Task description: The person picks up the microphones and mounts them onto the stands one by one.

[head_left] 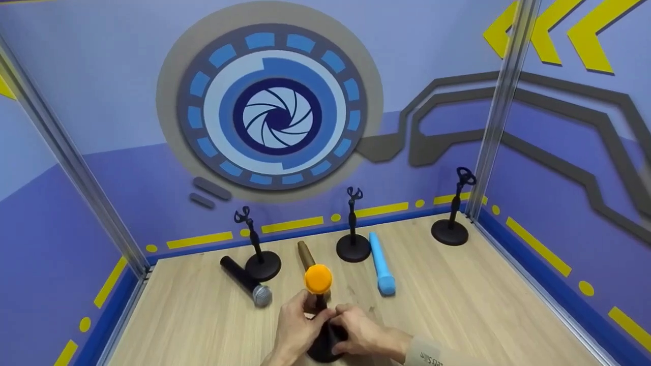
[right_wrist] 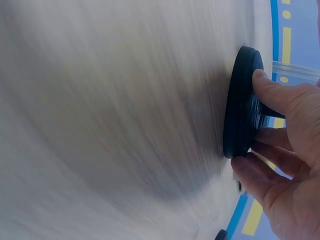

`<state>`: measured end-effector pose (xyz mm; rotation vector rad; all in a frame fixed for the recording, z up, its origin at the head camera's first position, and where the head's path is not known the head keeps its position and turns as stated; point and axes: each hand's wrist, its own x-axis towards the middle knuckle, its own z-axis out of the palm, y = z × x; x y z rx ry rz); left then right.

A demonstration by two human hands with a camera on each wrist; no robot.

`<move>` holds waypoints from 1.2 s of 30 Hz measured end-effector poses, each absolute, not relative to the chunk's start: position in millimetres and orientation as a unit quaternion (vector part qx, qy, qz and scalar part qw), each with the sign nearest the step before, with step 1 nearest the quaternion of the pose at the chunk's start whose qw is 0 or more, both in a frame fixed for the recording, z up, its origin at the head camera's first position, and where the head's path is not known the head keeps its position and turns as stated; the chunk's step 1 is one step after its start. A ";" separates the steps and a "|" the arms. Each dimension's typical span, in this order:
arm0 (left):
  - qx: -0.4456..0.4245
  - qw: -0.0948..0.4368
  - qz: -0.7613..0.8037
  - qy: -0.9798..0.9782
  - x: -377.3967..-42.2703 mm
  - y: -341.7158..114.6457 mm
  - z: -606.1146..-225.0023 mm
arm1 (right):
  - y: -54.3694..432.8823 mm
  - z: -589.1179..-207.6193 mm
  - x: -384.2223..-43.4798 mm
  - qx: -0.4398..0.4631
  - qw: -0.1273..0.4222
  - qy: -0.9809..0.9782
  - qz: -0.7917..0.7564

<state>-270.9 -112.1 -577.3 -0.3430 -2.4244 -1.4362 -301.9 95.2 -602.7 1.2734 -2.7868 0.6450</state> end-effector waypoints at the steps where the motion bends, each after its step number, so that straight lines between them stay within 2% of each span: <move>1: -0.117 0.150 -0.501 -0.844 -270.7 -111.8 -577.5 | 95.4 -603.2 -301.8 0.407 0.003 -0.890 0.207; 6: -0.131 0.159 -0.484 -0.851 -270.4 -111.7 -578.1 | 96.3 -605.5 -301.5 0.403 0.005 -0.892 0.205; 12: -0.208 0.197 -0.439 -0.852 -267.5 -114.5 -582.9 | 96.8 -606.8 -300.4 0.402 0.003 -0.893 0.201; 17: -0.241 0.202 -0.442 -0.840 -266.4 -118.6 -584.6 | 98.3 -606.4 -300.9 0.410 -0.003 -0.890 0.197; 26: -0.203 0.157 -0.449 -0.856 -270.4 -119.8 -577.7 | 97.5 -605.4 -301.4 0.411 -0.011 -0.889 0.204; 36: -0.169 0.138 -0.463 -0.859 -271.4 -118.1 -577.0 | 99.2 -605.1 -303.0 0.402 -0.028 -0.890 0.212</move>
